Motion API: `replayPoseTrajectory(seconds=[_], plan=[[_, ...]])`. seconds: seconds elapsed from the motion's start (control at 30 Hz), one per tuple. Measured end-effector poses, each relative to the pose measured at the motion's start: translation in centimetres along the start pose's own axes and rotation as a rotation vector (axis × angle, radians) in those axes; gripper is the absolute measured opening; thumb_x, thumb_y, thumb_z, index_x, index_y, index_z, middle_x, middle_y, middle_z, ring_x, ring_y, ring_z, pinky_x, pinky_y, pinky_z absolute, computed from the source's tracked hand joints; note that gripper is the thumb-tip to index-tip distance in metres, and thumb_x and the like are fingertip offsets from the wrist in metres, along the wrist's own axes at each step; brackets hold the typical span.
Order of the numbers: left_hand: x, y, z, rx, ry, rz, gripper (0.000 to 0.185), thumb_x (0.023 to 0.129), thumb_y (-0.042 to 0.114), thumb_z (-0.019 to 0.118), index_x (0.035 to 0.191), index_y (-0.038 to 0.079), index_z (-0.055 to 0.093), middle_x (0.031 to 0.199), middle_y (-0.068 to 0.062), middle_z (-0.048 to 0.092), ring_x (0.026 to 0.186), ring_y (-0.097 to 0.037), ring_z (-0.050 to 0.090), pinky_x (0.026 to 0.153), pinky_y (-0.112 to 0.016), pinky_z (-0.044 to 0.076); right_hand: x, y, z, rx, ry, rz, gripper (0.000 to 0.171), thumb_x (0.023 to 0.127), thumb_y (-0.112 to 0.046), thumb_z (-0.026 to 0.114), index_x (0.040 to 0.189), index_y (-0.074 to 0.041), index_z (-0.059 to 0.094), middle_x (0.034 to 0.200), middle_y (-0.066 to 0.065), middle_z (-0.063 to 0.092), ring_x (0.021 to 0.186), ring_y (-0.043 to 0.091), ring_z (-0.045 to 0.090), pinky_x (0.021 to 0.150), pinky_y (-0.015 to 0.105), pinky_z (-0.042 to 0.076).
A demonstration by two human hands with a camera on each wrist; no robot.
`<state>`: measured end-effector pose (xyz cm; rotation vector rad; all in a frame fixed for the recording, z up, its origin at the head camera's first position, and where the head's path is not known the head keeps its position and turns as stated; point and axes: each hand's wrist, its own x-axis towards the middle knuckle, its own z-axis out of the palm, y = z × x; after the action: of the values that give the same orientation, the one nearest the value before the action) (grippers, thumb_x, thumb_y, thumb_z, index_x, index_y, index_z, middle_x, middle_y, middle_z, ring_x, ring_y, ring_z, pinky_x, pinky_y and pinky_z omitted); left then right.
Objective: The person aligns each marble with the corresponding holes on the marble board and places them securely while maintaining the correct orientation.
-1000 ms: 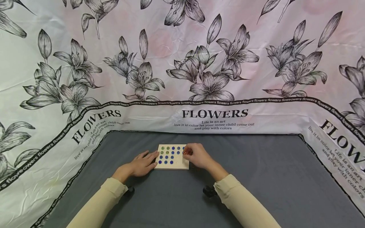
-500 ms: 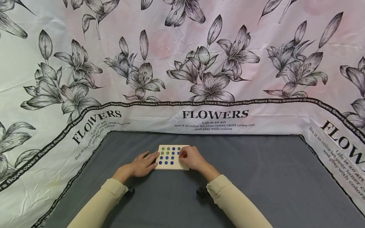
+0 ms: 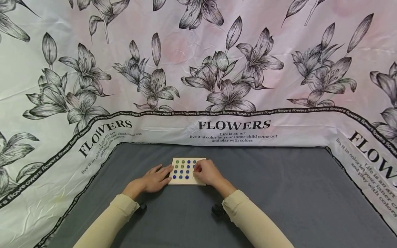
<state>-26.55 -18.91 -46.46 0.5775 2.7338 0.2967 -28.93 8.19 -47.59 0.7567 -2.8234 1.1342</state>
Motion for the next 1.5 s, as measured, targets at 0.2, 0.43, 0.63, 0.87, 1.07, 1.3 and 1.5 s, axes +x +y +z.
replayPoseTrajectory(seconds=[0.2,0.43,0.63,0.87,1.07,1.3,1.5], plan=[[0.0,0.1,0.2,0.001,0.001,-0.006,0.058,0.112,0.043,0.036,0.165,0.022,0.024,0.171,0.001,0.02,0.157,-0.036,0.012,0.124,-0.061,0.012,-0.1,0.2,0.3,-0.01,0.004,0.005,0.004,0.09,-0.006,0.077,0.089,-0.004,0.075,0.08,-0.002,0.069,0.07,0.008,0.06,0.065,0.027,0.052],[-0.1,0.2,0.1,-0.001,0.001,0.001,0.058,0.112,0.041,0.036,0.165,0.021,0.025,0.171,0.0,0.02,0.157,-0.037,0.012,0.124,-0.061,0.012,-0.1,0.0,0.2,-0.004,-0.005,0.018,0.005,0.091,-0.007,0.077,0.094,-0.003,0.076,0.085,0.0,0.071,0.073,0.009,0.061,0.066,0.029,0.053],[-0.2,0.3,0.0,-0.008,0.008,0.008,0.058,0.112,0.041,0.036,0.165,0.02,0.026,0.17,-0.001,0.021,0.157,-0.037,0.013,0.124,-0.061,0.013,-0.8,-0.5,-1.0,-0.053,-0.025,-0.018,0.009,0.092,-0.006,0.075,0.099,-0.001,0.076,0.09,0.004,0.072,0.079,0.013,0.064,0.071,0.032,0.055],[-0.3,0.3,-0.1,-0.004,0.008,0.0,0.057,0.112,0.041,0.036,0.165,0.02,0.026,0.171,-0.001,0.021,0.157,-0.037,0.013,0.124,-0.061,0.012,-2.6,-0.4,-3.8,-0.097,-0.029,-0.082,0.017,0.095,-0.009,0.073,0.109,0.0,0.074,0.092,0.003,0.069,0.077,0.012,0.061,0.069,0.032,0.053],[-0.3,0.2,0.0,-0.006,0.008,0.002,0.057,0.112,0.039,0.036,0.165,0.019,0.026,0.17,-0.002,0.022,0.156,-0.038,0.013,0.123,-0.062,0.013,-4.0,0.6,-5.5,-0.104,-0.03,-0.096,0.017,0.094,-0.009,0.074,0.109,0.0,0.073,0.097,0.006,0.069,0.078,0.011,0.061,0.067,0.03,0.053],[-0.2,0.1,0.2,0.0,0.012,0.001,0.058,0.112,0.04,0.036,0.165,0.02,0.026,0.17,-0.001,0.021,0.156,-0.038,0.013,0.123,-0.062,0.013,-5.1,1.8,-6.4,-0.112,-0.05,-0.112,0.019,0.094,-0.009,0.074,0.111,0.0,0.073,0.102,0.01,0.07,0.08,0.012,0.062,0.068,0.03,0.053],[0.0,0.2,0.1,0.002,0.011,0.0,0.058,0.112,0.041,0.036,0.165,0.02,0.026,0.17,-0.001,0.021,0.156,-0.038,0.013,0.124,-0.062,0.013,-5.8,2.7,-6.6,-0.123,-0.054,-0.104,0.019,0.093,-0.01,0.076,0.109,0.0,0.073,0.097,0.006,0.069,0.079,0.01,0.061,0.068,0.03,0.052]])
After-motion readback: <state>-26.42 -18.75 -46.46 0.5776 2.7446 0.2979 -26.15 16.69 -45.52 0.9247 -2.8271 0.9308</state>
